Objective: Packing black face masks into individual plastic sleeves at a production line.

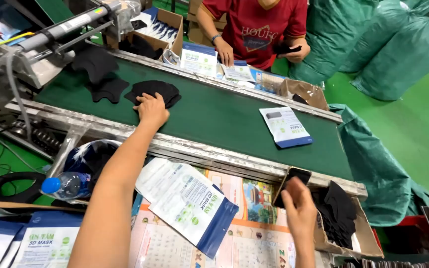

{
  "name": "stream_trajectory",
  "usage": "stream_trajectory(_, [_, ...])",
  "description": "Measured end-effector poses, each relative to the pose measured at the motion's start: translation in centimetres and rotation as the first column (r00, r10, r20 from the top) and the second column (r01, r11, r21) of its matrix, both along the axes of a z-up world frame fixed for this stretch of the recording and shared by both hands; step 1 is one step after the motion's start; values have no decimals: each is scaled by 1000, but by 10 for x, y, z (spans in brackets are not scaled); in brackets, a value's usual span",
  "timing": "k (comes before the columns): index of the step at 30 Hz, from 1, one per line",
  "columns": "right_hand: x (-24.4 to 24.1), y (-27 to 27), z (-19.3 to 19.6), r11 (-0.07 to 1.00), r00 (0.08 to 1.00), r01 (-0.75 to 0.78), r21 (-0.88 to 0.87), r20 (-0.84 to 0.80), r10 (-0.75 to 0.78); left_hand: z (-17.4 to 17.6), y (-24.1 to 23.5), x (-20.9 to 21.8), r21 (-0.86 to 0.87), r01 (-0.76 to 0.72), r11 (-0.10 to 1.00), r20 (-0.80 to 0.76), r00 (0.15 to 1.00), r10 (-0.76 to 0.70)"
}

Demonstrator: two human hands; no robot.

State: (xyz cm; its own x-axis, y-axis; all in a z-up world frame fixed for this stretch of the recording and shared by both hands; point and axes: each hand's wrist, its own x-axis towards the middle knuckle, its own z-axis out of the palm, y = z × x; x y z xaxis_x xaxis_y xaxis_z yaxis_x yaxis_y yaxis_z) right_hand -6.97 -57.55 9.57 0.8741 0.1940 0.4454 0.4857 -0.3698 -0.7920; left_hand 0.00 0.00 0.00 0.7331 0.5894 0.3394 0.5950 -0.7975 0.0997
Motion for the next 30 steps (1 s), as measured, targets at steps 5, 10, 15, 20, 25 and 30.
stream_trajectory(5, [-44, 27, 15, 999, 987, -9, -32, -158, 4, 9, -24, -33, 109, 229, 967, 78, 968, -238])
stream_trajectory(10, [-33, 43, 35, 961, 968, -249, 118, 57, 244, 113, -172, -111, -385, 680, 624, 534, 715, -450])
stream_trajectory(15, [-6, 46, 33, 845, 820, -453, 285, -240, 520, 63, -286, -175, -541, 788, -293, 839, 481, -256])
stream_trajectory(20, [-74, 5, 63, 829, 724, -476, 292, -405, 558, 94, -329, -246, -632, 694, -345, 770, 612, -180])
stream_trajectory(25, [-103, -15, 76, 972, 896, -224, 65, -379, 232, 67, -331, -281, -684, 533, -499, 647, 758, -77])
stream_trajectory(30, [-122, -23, 78, 895, 908, 319, -313, -171, -383, -1, -365, -269, -752, 518, -407, 511, 849, 136])
